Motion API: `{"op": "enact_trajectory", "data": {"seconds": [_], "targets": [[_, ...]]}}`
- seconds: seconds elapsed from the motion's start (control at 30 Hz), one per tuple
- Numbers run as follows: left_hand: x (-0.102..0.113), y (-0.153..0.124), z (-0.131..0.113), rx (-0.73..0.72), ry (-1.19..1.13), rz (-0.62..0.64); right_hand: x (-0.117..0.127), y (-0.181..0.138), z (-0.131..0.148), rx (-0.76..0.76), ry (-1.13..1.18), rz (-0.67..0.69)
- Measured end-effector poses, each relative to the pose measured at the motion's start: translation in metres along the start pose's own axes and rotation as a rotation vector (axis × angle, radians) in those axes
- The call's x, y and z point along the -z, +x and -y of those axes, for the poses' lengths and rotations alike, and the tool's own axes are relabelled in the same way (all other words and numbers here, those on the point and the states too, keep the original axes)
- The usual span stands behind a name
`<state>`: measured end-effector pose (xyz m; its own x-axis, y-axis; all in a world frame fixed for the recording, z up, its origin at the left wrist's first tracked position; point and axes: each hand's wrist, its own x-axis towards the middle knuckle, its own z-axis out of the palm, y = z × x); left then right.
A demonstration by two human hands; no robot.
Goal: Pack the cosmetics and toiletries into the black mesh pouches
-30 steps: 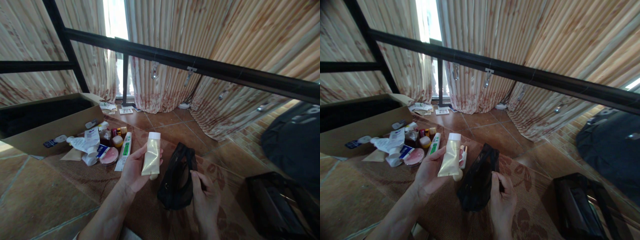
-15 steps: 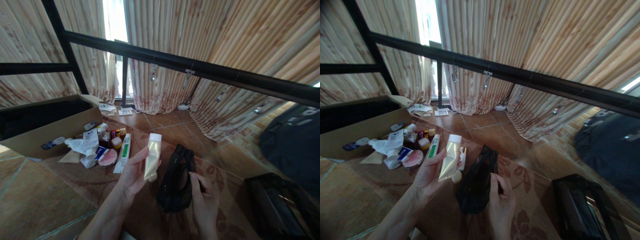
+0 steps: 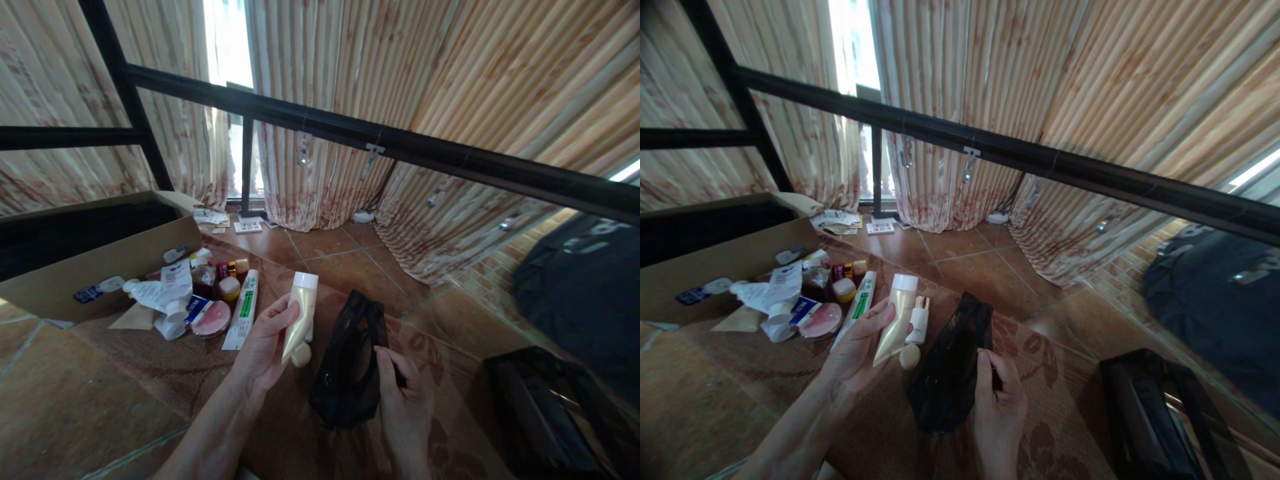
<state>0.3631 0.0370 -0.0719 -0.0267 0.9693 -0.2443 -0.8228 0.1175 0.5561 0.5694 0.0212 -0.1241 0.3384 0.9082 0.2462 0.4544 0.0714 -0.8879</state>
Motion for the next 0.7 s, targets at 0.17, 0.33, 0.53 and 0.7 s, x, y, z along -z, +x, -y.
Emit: {"op": "enact_trajectory", "data": {"seconds": [0.17,0.33,0.53,0.7], "targets": [[0.0002,0.0005,-0.0002,-0.038,0.015,-0.048,0.0003,-0.0002,0.003,0.011,-0.02,-0.006],[0.0019,0.0026,0.0001,-0.055,0.018,-0.056,0.0,-0.0007,0.0047,0.006,-0.006,-0.01],[-0.0009,0.0003,-0.0012,-0.002,-0.024,-0.05,-0.0005,-0.0008,0.0021,0.021,0.039,-0.005],[-0.0023,-0.001,-0.005,0.108,-0.124,0.013,0.0,-0.0009,0.0015,0.007,0.016,-0.005]]}}
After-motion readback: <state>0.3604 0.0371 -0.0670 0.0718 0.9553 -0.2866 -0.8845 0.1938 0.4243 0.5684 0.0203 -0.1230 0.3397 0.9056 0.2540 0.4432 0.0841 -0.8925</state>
